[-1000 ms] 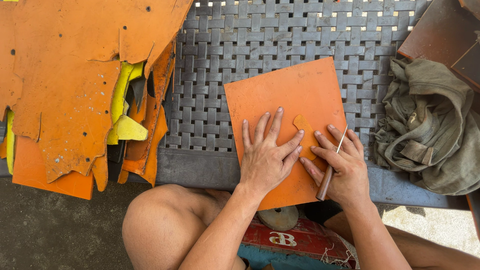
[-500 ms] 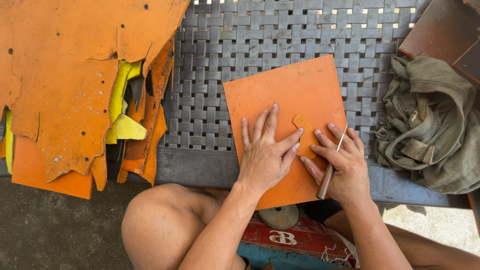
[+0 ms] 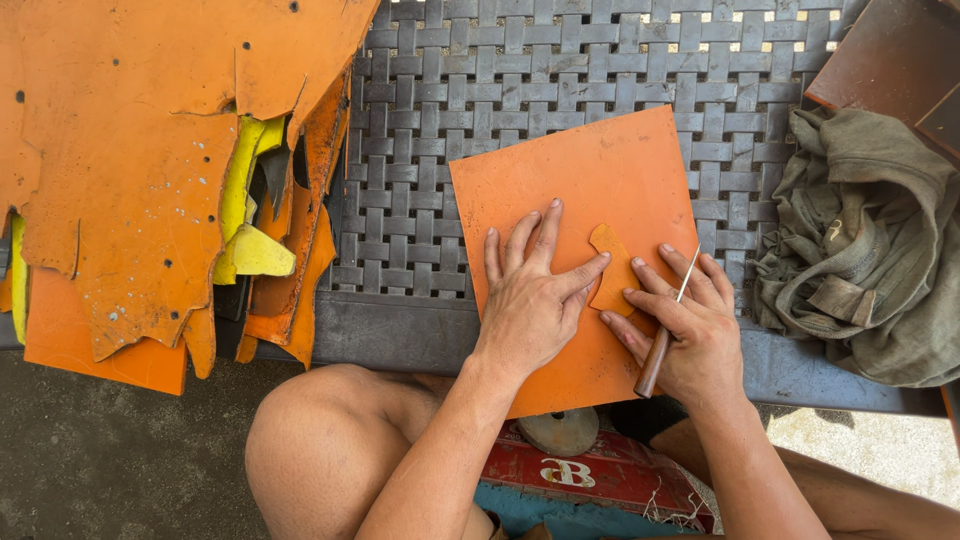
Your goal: The person uses a pointed awl to cut a small orange leather piece on a larger orange board. The person repeatedly traces the outline of the piece with the tool, separating it from the surrounding material. The cut piece is then placed on a pile of similar orange scraps to the left.
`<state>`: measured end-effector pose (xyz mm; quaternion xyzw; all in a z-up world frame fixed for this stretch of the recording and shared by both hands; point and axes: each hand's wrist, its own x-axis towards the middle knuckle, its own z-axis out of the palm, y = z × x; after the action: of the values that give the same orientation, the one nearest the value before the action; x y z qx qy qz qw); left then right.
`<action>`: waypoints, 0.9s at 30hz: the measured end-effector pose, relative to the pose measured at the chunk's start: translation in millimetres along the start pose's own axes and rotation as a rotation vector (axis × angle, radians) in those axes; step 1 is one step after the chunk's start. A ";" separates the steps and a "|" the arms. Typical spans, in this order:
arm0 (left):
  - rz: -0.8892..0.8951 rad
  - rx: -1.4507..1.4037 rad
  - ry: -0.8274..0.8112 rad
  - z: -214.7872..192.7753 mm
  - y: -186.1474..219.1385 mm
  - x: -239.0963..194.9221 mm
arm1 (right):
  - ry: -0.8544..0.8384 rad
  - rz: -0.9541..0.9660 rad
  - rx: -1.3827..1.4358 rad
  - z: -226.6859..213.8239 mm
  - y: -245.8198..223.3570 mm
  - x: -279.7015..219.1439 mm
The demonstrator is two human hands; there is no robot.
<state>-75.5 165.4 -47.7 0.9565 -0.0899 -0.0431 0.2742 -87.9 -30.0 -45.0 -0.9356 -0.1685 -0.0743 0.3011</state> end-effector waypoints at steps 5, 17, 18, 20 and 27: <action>-0.001 0.004 -0.003 2.1 -0.5 -0.4 | 0.000 0.001 0.006 0.2 0.6 -0.8; 0.010 -0.049 0.017 -6.6 4.6 0.9 | -0.005 0.000 -0.003 -0.3 0.6 -0.3; 0.009 -0.064 0.014 -9.3 6.3 1.2 | -0.005 -0.001 -0.004 -0.2 0.6 -0.2; -0.014 -0.015 -0.027 -12.4 11.5 2.2 | -0.005 0.000 -0.003 0.4 1.0 -0.3; 0.141 0.498 -0.181 -9.0 43.0 6.5 | 0.000 -0.037 0.031 -3.9 3.0 2.8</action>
<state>-74.4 132.9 -17.5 0.9780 -0.1884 -0.0858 0.0239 -84.4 -33.8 -42.8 -0.9276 -0.1870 -0.0772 0.3141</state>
